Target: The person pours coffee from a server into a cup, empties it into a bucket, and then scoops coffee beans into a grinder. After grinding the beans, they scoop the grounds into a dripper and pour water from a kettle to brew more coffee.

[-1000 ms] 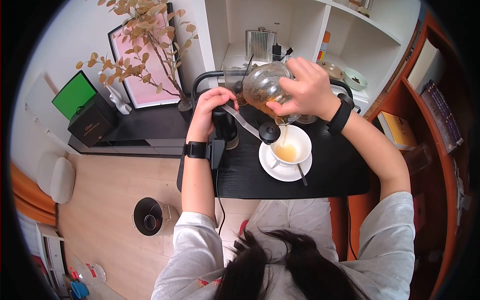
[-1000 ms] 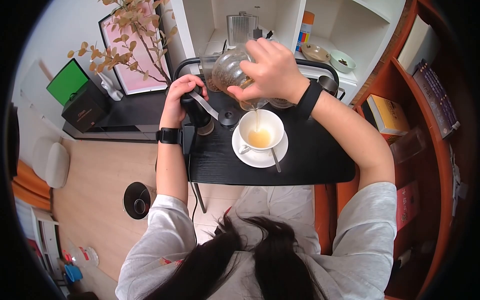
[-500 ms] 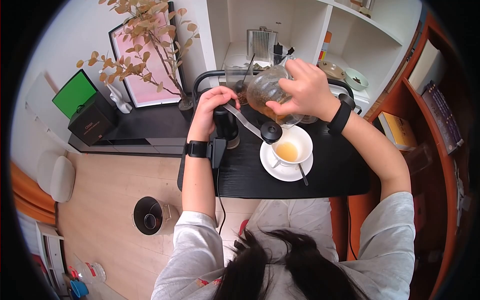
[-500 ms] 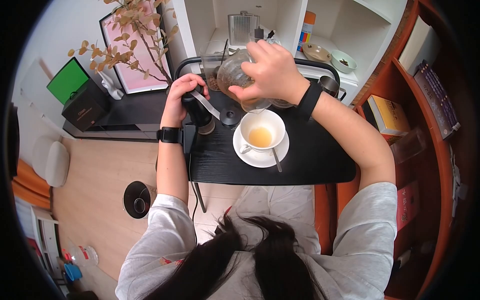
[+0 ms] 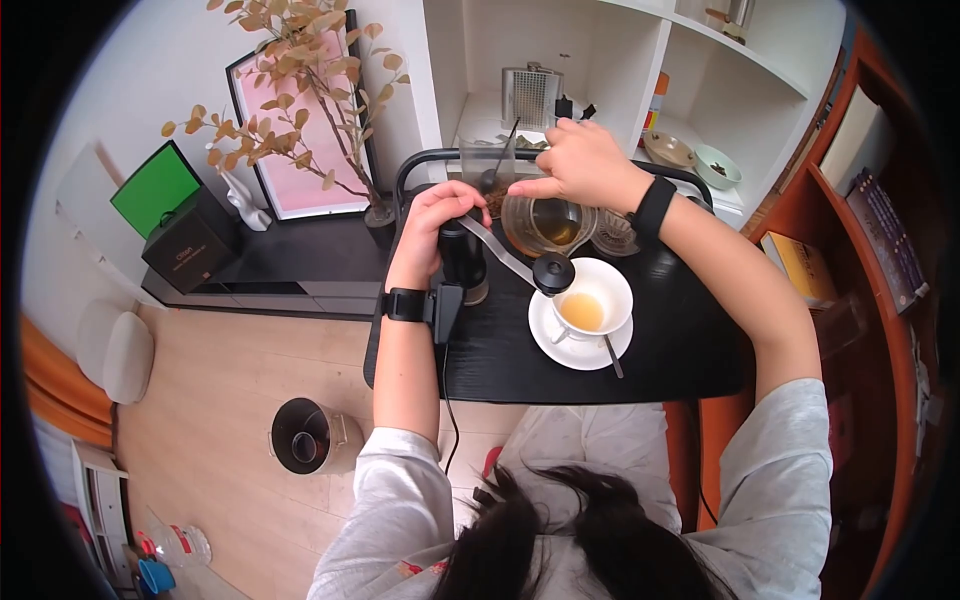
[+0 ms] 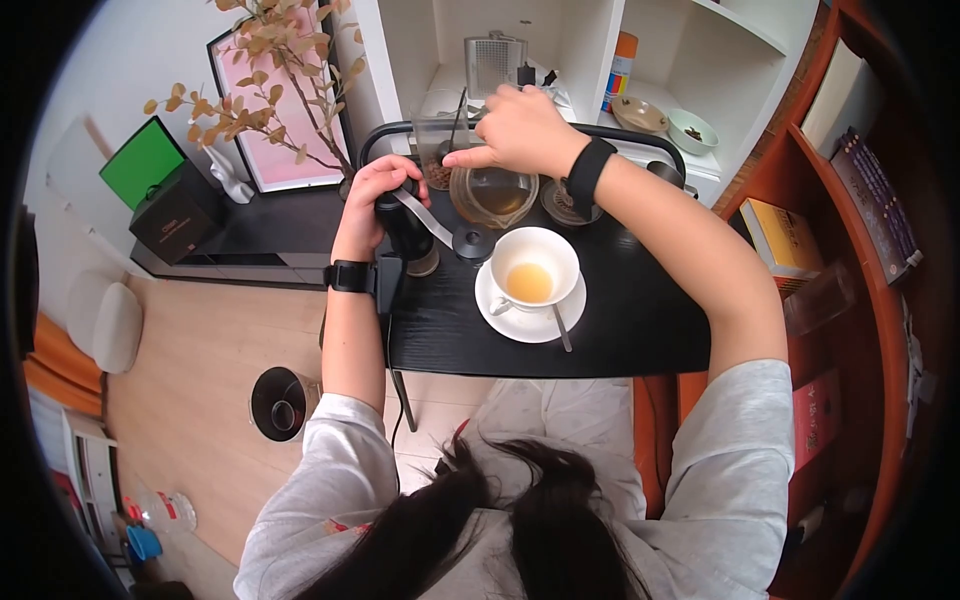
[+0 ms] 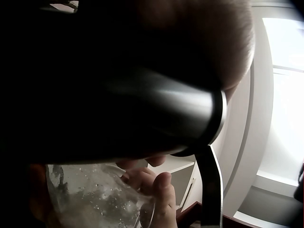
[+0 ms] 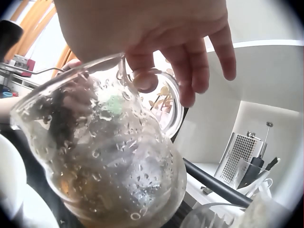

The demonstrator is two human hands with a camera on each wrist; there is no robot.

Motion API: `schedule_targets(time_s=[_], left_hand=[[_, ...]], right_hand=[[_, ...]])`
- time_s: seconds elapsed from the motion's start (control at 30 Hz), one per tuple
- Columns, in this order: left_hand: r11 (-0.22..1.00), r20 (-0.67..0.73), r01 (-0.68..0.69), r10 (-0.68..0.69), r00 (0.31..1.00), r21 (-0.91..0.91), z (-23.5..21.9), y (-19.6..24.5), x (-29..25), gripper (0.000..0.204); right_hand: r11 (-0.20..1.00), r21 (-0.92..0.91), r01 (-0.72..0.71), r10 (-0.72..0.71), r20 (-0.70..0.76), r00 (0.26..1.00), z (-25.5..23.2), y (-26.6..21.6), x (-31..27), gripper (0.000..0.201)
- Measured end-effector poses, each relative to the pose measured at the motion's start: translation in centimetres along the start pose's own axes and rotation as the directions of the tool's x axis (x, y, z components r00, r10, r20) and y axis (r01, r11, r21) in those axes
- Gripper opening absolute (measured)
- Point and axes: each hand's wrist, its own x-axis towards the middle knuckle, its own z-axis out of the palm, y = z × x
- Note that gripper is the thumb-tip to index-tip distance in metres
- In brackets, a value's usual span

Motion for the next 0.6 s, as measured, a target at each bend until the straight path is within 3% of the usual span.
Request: schedule_targets(time_s=[0.33, 0.43, 0.6], left_hand=[[1.0, -0.025, 0.009, -0.009, 1.0, 0.024, -0.2, -0.4, 0.2, 0.021], [1.0, -0.026, 0.01, -0.009, 1.0, 0.022, -0.3, -0.3, 0.2, 0.021], [0.999, -0.031, 0.009, -0.008, 0.999, 0.034, -0.1, -0.2, 0.1, 0.021]], right_hand=[[0.996, 0.065, -0.057, 0.025, 0.421, 0.907, 3.9, 0.4, 2.6, 0.083], [0.989, 0.124, -0.078, 0.016, 0.437, 0.899, 4.7, 0.9, 2.9, 0.086], [0.943, 0.193, -0.271, 0.089, 0.64, 0.764, 4.6, 1.0, 4.1, 0.09]])
